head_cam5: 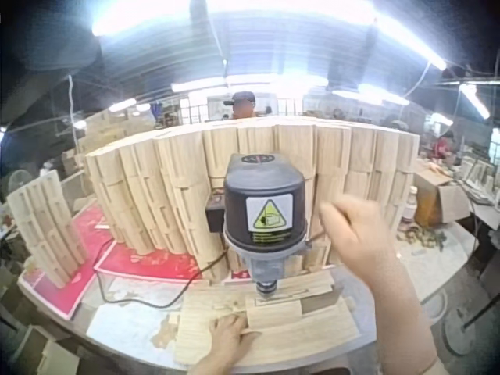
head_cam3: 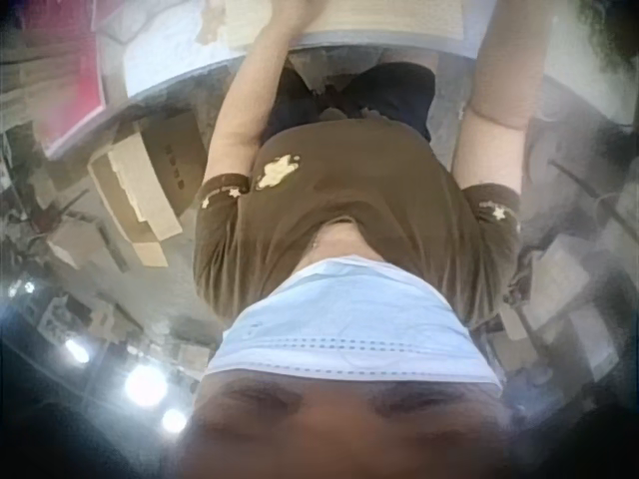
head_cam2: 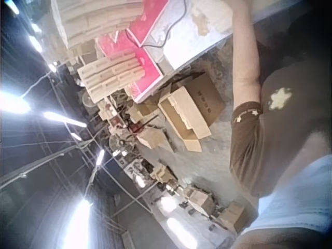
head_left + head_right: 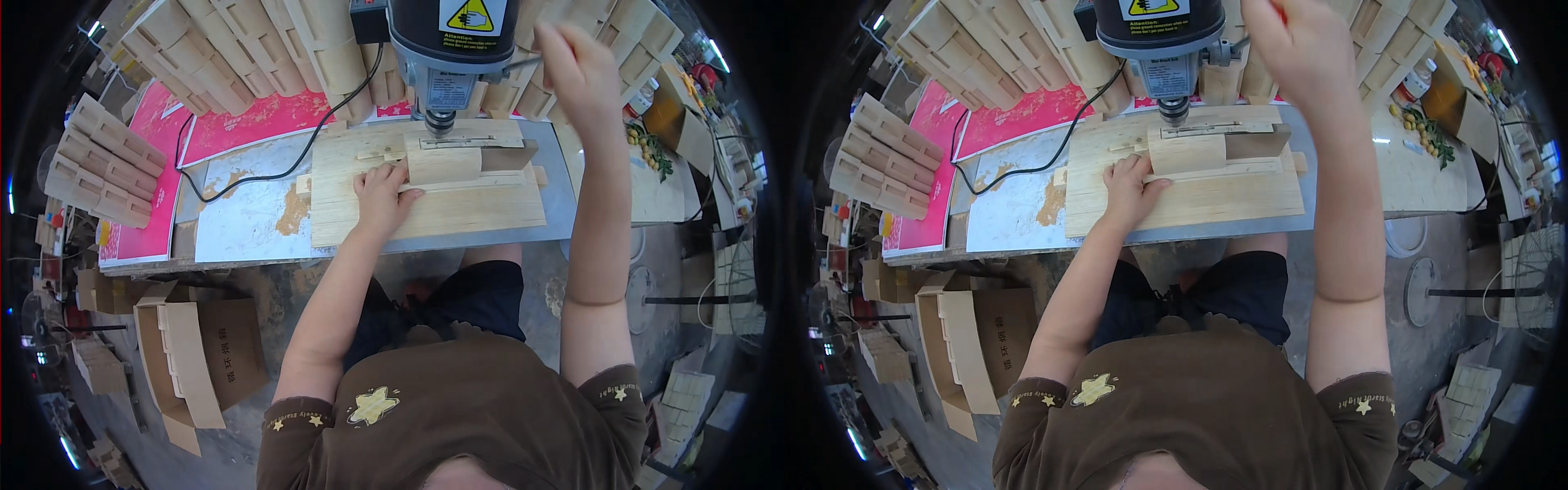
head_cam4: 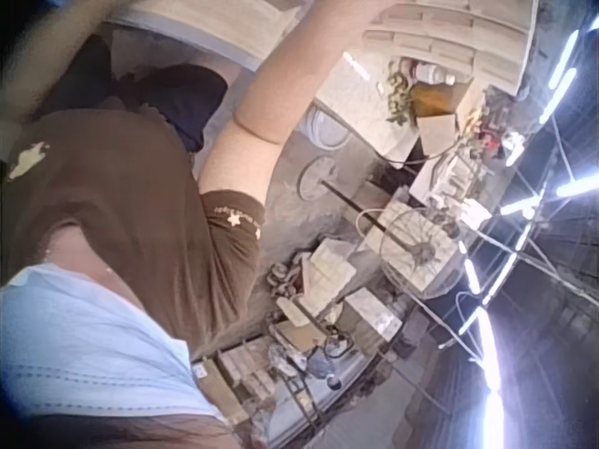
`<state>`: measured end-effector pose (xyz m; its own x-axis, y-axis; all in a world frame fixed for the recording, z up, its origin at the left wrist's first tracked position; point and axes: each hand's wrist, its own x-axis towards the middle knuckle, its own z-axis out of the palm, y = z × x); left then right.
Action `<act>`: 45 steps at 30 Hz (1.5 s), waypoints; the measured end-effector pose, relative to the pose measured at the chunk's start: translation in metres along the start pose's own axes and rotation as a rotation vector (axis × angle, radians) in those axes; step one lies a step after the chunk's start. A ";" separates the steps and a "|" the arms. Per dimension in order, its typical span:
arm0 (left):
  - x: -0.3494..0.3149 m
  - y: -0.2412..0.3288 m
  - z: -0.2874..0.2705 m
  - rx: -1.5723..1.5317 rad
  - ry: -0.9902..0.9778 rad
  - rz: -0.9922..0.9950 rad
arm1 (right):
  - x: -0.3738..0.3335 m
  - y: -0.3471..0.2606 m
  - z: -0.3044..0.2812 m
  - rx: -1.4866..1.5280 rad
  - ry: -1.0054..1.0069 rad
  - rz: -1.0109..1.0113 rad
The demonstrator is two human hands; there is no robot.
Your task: Drilling holes into cylindrical wooden blocks using a drill press.
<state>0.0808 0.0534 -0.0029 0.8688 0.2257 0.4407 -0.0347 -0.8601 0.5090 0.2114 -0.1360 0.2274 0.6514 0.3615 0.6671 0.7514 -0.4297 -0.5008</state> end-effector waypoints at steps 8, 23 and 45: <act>-0.005 -0.004 -0.004 0.060 0.023 -0.021 | -0.109 0.015 0.058 0.271 0.254 -0.083; -0.008 0.005 -0.002 -0.010 0.034 -0.052 | -0.085 0.034 0.047 0.253 0.314 -0.212; -0.003 0.002 -0.015 -0.432 0.060 -0.071 | -0.118 0.097 0.054 -0.148 -0.482 -0.043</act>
<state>0.0709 0.0583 0.0082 0.8465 0.3147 0.4294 -0.1904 -0.5743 0.7962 0.2132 -0.1760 0.0706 0.6214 0.7071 0.3374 0.7780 -0.5062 -0.3720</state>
